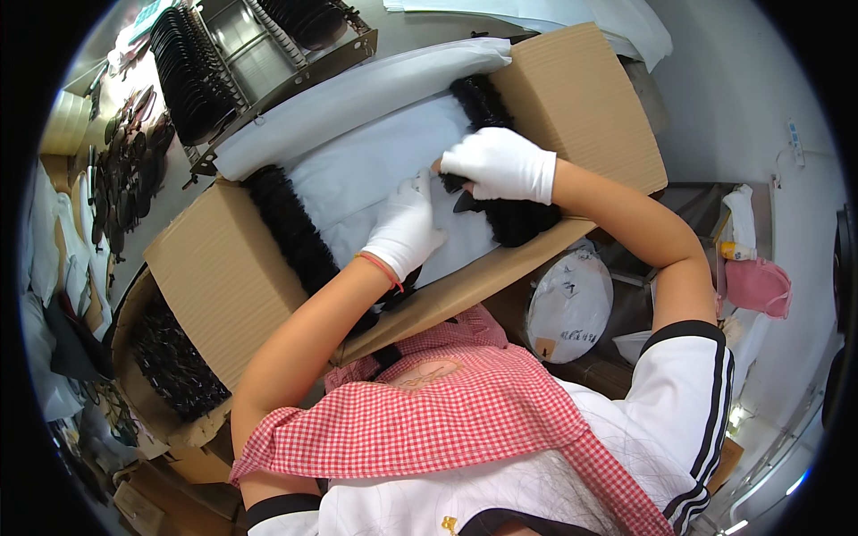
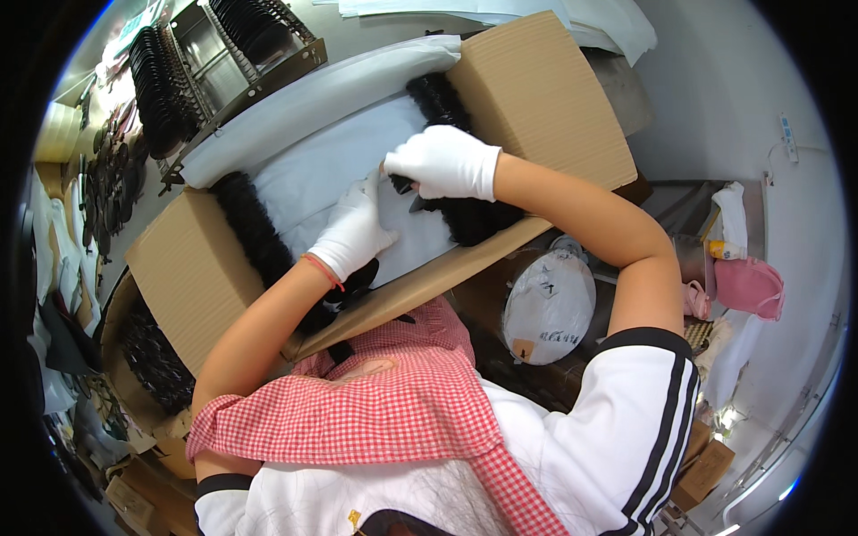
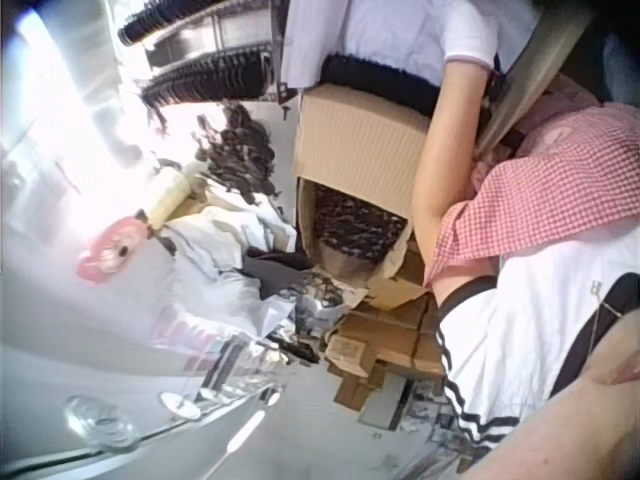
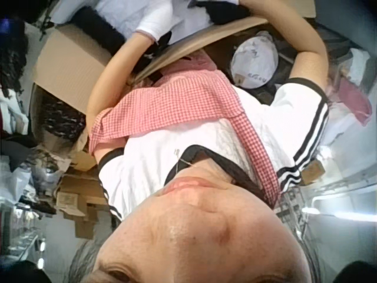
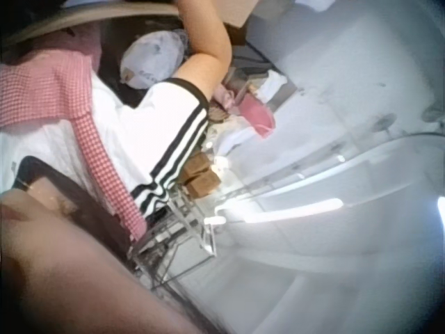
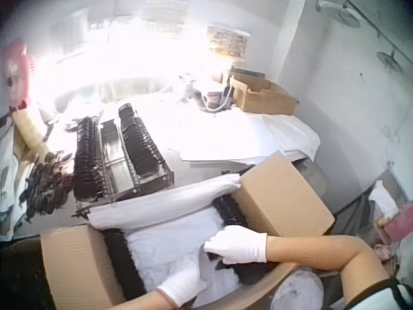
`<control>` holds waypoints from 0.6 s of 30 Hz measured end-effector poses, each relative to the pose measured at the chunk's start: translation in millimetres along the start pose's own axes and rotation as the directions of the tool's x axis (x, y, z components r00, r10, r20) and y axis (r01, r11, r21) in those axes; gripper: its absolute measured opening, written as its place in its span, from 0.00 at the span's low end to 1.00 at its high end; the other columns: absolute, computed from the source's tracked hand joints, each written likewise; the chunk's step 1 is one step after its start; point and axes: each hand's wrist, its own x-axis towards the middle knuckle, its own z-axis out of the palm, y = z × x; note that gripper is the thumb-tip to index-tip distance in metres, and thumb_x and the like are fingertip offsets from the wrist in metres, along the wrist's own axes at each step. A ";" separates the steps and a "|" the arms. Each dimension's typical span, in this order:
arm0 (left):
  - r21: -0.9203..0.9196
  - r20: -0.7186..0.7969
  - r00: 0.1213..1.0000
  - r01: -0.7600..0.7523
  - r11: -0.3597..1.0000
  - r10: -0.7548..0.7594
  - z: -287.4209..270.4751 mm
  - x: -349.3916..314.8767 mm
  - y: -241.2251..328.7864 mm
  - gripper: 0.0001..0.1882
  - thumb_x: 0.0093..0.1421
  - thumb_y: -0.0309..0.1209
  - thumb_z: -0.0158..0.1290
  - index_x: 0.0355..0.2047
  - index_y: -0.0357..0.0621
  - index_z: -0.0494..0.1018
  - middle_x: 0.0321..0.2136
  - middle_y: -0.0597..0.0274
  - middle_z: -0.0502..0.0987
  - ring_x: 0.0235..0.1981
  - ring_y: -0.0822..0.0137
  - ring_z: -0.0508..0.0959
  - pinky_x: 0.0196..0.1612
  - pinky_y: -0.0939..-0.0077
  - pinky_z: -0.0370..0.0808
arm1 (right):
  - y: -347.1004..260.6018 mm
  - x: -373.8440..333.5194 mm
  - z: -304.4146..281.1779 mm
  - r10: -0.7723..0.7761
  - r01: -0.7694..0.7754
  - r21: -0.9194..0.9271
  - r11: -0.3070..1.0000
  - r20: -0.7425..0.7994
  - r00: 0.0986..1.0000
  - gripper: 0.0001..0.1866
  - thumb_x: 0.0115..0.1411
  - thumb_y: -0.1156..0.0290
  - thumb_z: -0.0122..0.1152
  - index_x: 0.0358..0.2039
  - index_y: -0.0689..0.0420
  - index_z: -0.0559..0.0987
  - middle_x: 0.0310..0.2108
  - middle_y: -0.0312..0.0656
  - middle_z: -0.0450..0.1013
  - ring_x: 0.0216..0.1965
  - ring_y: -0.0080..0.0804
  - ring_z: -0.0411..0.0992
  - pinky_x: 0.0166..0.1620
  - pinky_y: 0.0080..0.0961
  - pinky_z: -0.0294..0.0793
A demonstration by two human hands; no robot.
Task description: The person repeatedly picks up small black cylindrical objects from a cardboard box and places them into slots on a metal rack. They periodically retrieve empty metal racks from a nearby stack and place them on the table to continue filling them with the objects.
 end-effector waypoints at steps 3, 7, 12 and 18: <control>0.238 -0.030 0.994 -0.092 0.967 0.102 16.1 6.1 -7.6 0.42 0.46 0.36 0.68 0.59 0.36 0.62 0.47 0.42 0.72 0.46 0.44 0.75 0.52 0.58 0.74 | -5.9 -2.9 20.5 -0.133 0.130 -0.110 0.985 -0.027 0.991 0.17 0.43 0.66 0.67 0.35 0.57 0.79 0.31 0.43 0.77 0.36 0.44 0.77 0.39 0.38 0.77; 0.179 -0.036 0.995 -0.080 0.981 0.088 26.0 17.2 -10.1 0.32 0.45 0.37 0.69 0.48 0.36 0.70 0.43 0.42 0.76 0.45 0.43 0.77 0.50 0.58 0.75 | -21.8 -7.7 45.1 -0.026 0.016 -0.099 0.995 -0.107 0.994 0.16 0.46 0.63 0.67 0.33 0.57 0.78 0.34 0.42 0.75 0.38 0.41 0.74 0.43 0.36 0.71; 0.028 0.005 0.998 -0.064 0.998 0.063 19.6 30.7 -11.4 0.29 0.47 0.37 0.69 0.44 0.34 0.72 0.40 0.42 0.78 0.43 0.42 0.78 0.49 0.57 0.75 | -28.1 -3.7 57.6 0.101 -0.126 -0.194 0.973 -0.132 0.986 0.13 0.49 0.62 0.67 0.34 0.53 0.78 0.33 0.40 0.75 0.38 0.38 0.74 0.42 0.36 0.70; 0.346 0.124 0.986 -0.152 0.926 0.116 -14.2 -9.9 -20.6 0.31 0.49 0.46 0.66 0.45 0.34 0.73 0.41 0.42 0.77 0.43 0.43 0.78 0.46 0.55 0.75 | -8.2 -14.0 53.0 0.109 -0.142 -0.206 0.968 -0.162 0.981 0.15 0.47 0.62 0.68 0.33 0.53 0.78 0.33 0.39 0.75 0.38 0.37 0.74 0.41 0.34 0.70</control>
